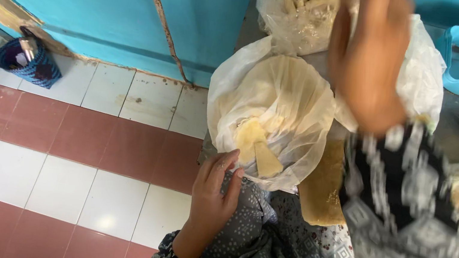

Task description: The person sits on the floor with a cutting board on their lap and folds thin dough squares around a filling by hand, pressing the edges to seal them. They use a spoon to scoop brown sugar filling from a plastic bag and place finished folded pieces into another bag.

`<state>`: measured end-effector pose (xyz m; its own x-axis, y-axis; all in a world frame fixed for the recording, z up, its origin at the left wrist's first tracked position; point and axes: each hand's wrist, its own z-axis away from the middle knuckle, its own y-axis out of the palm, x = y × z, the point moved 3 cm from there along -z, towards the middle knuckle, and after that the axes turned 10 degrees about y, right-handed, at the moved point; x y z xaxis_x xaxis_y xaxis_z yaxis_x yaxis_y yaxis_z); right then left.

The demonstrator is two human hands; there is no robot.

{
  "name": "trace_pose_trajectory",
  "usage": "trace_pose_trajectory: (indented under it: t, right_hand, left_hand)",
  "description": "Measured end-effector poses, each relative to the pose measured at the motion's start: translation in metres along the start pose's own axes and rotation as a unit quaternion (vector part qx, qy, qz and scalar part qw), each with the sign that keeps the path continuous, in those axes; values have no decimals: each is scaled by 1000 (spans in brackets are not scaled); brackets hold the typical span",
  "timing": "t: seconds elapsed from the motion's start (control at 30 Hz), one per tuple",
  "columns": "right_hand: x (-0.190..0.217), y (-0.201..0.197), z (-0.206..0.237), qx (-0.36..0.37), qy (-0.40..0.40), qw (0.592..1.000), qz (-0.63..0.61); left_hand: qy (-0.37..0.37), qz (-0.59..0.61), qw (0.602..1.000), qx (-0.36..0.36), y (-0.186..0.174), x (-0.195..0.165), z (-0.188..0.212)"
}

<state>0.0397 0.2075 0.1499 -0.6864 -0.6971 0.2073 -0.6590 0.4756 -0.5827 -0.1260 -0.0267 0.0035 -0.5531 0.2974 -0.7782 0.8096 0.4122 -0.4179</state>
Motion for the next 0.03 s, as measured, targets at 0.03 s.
trace_pose_trajectory:
  t: [0.03]
  right_hand:
    - [31, -19, 26, 6, 30, 996, -78]
  left_hand:
    - [-28, 32, 999, 3, 2, 4, 3]
